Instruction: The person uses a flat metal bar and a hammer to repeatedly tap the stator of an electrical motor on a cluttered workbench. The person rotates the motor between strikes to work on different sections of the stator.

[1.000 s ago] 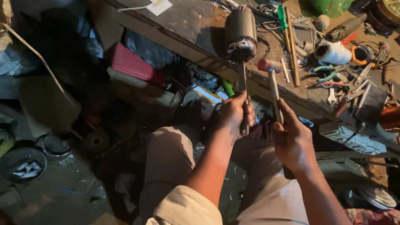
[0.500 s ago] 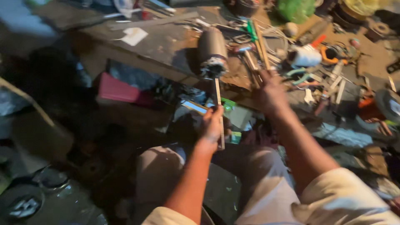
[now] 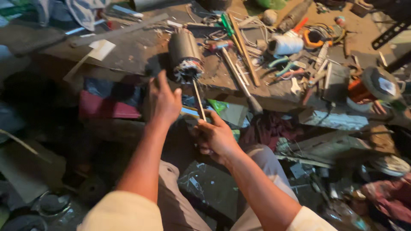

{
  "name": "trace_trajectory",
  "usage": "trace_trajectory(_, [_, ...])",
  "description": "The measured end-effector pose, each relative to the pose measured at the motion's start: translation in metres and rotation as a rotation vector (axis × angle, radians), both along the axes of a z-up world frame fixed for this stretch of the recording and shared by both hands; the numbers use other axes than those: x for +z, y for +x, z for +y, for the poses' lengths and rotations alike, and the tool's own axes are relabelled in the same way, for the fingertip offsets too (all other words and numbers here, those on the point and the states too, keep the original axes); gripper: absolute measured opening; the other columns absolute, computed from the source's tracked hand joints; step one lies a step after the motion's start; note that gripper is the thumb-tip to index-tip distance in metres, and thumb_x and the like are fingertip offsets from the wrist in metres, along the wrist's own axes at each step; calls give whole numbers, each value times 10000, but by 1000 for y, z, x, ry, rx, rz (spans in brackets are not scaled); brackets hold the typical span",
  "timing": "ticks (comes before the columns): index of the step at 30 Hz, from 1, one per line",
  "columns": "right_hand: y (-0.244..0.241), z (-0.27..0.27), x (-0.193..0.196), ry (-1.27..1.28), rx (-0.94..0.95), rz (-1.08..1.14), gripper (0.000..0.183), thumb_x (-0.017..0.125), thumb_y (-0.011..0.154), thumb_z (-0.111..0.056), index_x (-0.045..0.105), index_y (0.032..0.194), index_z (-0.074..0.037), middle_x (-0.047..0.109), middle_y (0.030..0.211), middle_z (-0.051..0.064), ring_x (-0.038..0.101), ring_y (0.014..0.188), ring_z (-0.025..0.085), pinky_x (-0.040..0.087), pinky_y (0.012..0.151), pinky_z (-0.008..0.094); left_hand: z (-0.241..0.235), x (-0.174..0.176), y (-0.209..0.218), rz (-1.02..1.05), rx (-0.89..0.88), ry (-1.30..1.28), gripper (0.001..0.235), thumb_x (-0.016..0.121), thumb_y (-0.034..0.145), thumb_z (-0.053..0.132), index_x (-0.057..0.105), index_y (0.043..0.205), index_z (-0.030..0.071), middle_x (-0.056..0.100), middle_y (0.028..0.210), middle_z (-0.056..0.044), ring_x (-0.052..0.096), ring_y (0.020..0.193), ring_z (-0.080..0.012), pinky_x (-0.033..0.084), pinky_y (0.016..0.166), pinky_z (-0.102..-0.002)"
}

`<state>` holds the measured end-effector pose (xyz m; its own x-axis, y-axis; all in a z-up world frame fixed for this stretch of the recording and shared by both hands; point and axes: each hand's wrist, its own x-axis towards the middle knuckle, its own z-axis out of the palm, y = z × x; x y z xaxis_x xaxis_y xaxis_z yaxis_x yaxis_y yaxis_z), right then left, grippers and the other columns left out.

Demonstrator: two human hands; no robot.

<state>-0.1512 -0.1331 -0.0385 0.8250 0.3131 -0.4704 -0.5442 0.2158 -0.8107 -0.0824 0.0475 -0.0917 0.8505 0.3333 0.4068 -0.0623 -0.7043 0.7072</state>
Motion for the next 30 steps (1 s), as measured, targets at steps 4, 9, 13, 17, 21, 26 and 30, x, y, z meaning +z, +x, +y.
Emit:
trace_trajectory(4, [-1,17,2,56,-80,39,321,510,1018,-189,521,1332,-252,531,683,14,362,441,80,251,383,244,18,34,41,102,-123,371,864,604,899,196,139,1627,168,593,1235,-375,616,1093,-520,513,919,-580])
trace_trajectory(9, [-36,31,-3,57,-115,-65,343,513,1013,-177,504,1354,-214,406,576,-7,347,387,113,277,331,292,21,29,62,215,-153,530,897,527,890,114,100,1676,175,708,960,-316,709,864,-488,555,848,-597])
trace_trajectory(13, [-60,0,-8,1,-65,-99,373,530,1016,-181,530,1389,-191,416,583,-7,342,392,98,284,331,289,23,23,69,39,-153,624,889,585,843,138,180,1633,198,713,897,-286,715,784,-475,568,731,-606])
trace_trajectory(17, [-81,-40,-25,-110,-119,-9,418,560,978,-167,512,1394,-165,426,608,-7,364,442,98,284,382,284,11,28,87,79,-169,578,944,640,777,186,205,1613,246,717,829,-279,707,757,-489,555,727,-637])
trace_trajectory(21, [-119,-72,-69,12,-23,-81,507,567,958,-82,468,1456,-92,527,695,-1,470,564,88,349,495,255,-7,28,104,97,-92,652,841,598,823,175,291,1601,262,725,792,-243,728,732,-438,562,685,-620])
trace_trajectory(26, [-123,-113,-112,-62,67,-251,575,578,974,-71,405,1523,-83,650,835,62,578,709,104,450,626,253,-3,41,138,68,-224,936,613,511,938,172,442,1547,192,738,802,-225,752,679,-375,577,600,-556])
trace_trajectory(30, [-122,-115,-117,4,-7,-235,551,537,947,-81,390,1479,-76,752,1136,129,681,942,130,517,817,271,-4,47,158,75,-265,1186,568,520,929,182,487,1487,83,754,785,-203,749,612,-344,569,484,-521])
